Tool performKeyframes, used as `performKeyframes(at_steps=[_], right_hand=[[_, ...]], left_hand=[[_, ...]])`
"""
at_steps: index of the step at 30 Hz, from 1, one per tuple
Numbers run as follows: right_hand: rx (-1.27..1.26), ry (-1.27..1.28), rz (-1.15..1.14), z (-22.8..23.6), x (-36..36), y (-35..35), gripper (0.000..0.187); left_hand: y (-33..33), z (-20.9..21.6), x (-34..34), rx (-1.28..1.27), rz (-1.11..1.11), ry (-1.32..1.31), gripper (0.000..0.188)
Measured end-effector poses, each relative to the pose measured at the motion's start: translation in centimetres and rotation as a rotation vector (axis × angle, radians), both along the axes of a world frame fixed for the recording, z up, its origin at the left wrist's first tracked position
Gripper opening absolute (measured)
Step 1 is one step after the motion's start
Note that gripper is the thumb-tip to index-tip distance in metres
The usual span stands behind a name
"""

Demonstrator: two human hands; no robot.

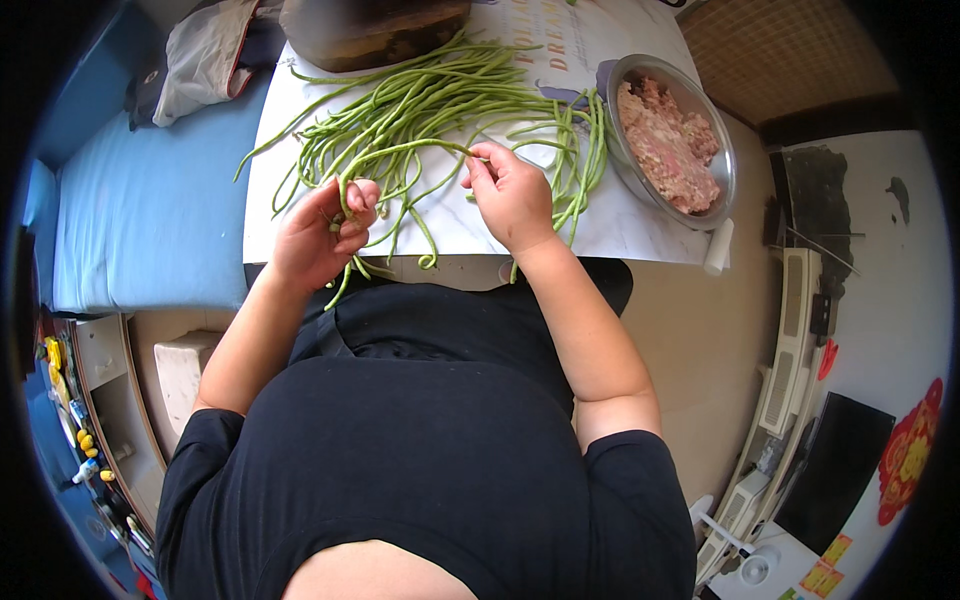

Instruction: The person snaps the ends off long green beans by hand and places them on a white surface. A bowl of ground meat is visible on the table, but the person only handles the beans during the clip.

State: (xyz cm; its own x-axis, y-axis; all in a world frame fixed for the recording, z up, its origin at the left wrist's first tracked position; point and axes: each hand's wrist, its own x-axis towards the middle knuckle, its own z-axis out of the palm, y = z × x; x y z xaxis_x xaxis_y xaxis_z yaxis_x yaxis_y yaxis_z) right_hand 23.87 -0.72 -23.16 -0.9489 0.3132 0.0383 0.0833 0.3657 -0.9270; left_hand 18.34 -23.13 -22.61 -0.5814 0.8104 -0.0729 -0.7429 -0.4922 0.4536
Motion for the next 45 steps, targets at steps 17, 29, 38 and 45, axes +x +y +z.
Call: performKeyframes(at_steps=[17,29,38,45], right_hand=[[-1.147,-0.004,-0.331,0.1,1.0,2.1,0.009],[-0.314,0.152,0.156,5.3,7.8,0.8,0.032],[0.256,0.309,0.683,7.4,9.2,-0.1,0.034],[0.129,0.425,0.602,8.3,9.6,0.1,0.032]], left_hand=[[0.6,1.8,2.5,-0.446,-0.158,0.923,0.019],[1.7,1.7,1.1,-0.427,-0.049,0.070,0.017],[3.3,1.0,0.9,-0.376,-0.043,-0.111,0.030],[2.6,-1.0,1.1,-0.570,0.021,0.042,0.019]])
